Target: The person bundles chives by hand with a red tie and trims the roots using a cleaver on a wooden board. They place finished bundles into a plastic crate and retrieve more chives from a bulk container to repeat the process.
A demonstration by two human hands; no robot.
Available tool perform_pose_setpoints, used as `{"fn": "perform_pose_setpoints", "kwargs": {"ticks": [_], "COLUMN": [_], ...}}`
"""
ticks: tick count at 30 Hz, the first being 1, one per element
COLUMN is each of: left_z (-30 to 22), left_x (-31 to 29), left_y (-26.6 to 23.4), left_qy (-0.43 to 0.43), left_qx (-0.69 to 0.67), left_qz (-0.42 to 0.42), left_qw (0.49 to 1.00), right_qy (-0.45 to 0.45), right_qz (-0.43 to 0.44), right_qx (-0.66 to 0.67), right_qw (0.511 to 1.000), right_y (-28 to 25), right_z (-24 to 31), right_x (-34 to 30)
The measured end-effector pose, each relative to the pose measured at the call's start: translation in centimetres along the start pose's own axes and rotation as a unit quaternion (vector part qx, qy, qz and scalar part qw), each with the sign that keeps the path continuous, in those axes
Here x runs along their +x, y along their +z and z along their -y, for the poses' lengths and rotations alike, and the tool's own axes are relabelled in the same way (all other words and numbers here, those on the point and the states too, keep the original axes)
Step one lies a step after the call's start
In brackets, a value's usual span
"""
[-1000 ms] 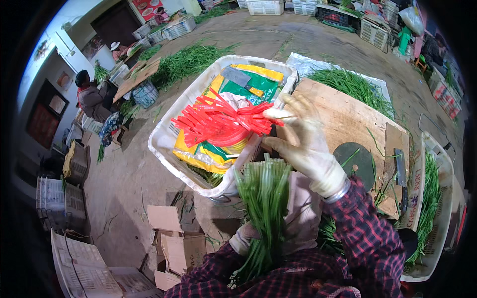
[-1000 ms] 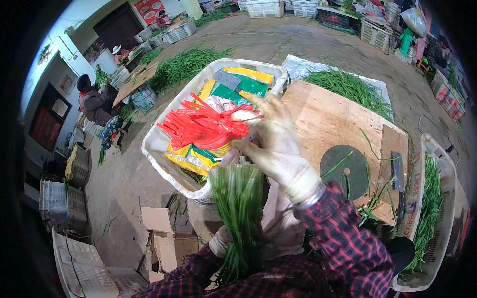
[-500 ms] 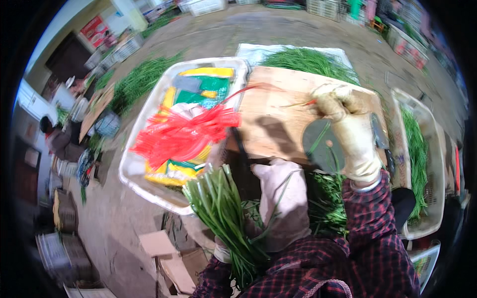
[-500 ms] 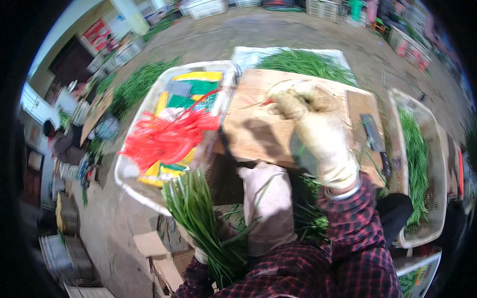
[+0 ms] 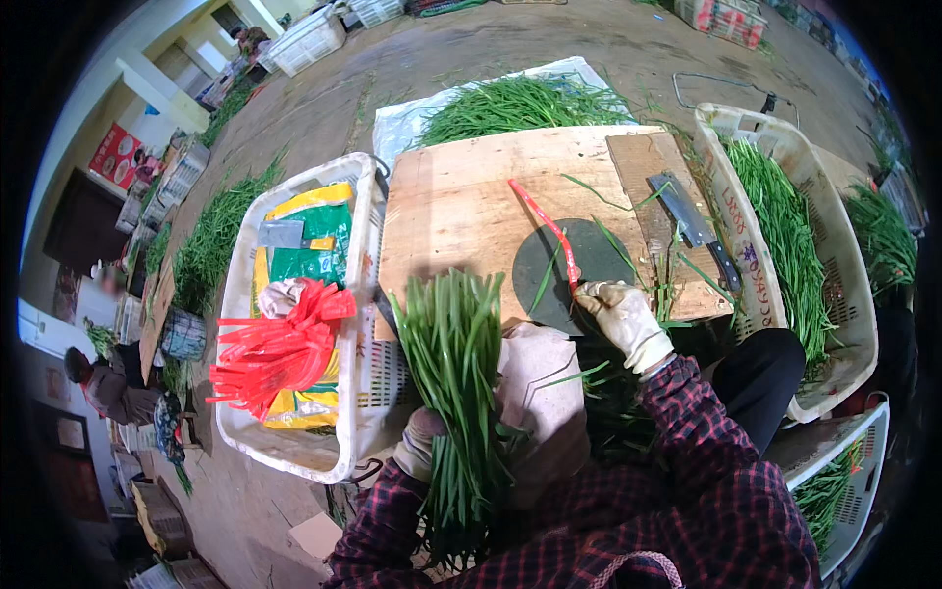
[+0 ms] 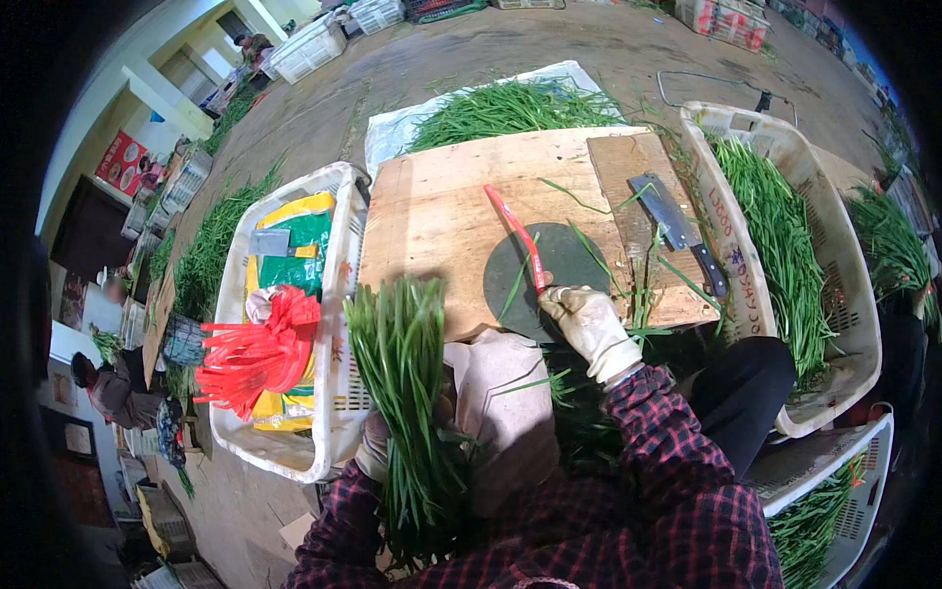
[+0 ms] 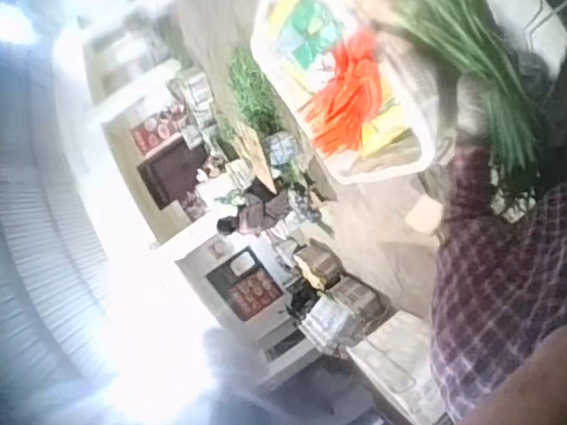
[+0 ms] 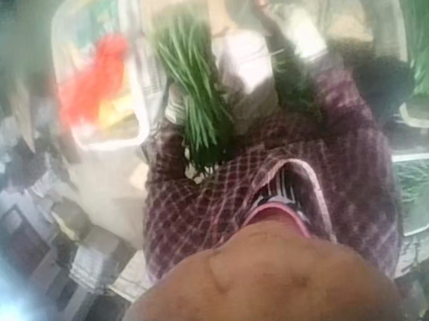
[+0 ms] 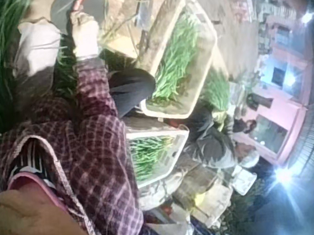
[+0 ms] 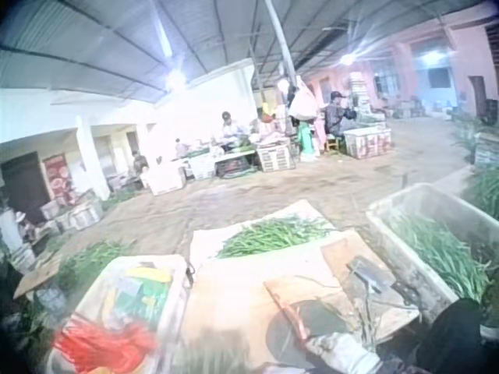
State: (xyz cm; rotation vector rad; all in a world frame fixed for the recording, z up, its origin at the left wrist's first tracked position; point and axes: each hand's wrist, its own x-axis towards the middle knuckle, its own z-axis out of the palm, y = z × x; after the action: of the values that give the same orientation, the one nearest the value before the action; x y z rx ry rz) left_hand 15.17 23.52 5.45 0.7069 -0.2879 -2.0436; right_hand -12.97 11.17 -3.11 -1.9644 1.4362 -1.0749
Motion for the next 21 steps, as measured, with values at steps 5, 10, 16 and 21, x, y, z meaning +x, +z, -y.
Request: {"fn": "perform_pose_setpoints", "kwargs": {"ticks": [5, 10, 16, 21], "left_z": [-2.0, -5.7, -14.6, -15.4], "left_x": [3.9, 8.8, 17.2, 25.6], "left_y": [-2.6, -0.7, -1.2, 12.5], "left_qy": [-0.024, -0.041, -0.112, 0.065], "left_qx": [-0.027, 0.071, 0.492, 0.805], "left_qz": [0.12, 0.123, -0.022, 0.085], "left_qw": [0.992, 0.989, 0.863, 0.583], "right_qy": [0.047, 0.082, -0.211, -0.028], "right_qz": [0.207, 0.159, 0.09, 0.122], "right_qx": [-0.235, 0.112, -0.287, 0.076], "right_qw": [0.949, 0.977, 0.93, 0.989], "right_y": [-2.5, -4.6, 2.7, 4.2], "right_z": [2.6, 9.6, 10.9, 6.5], "right_x": [1.4, 1.3, 2.2, 12.1]}}
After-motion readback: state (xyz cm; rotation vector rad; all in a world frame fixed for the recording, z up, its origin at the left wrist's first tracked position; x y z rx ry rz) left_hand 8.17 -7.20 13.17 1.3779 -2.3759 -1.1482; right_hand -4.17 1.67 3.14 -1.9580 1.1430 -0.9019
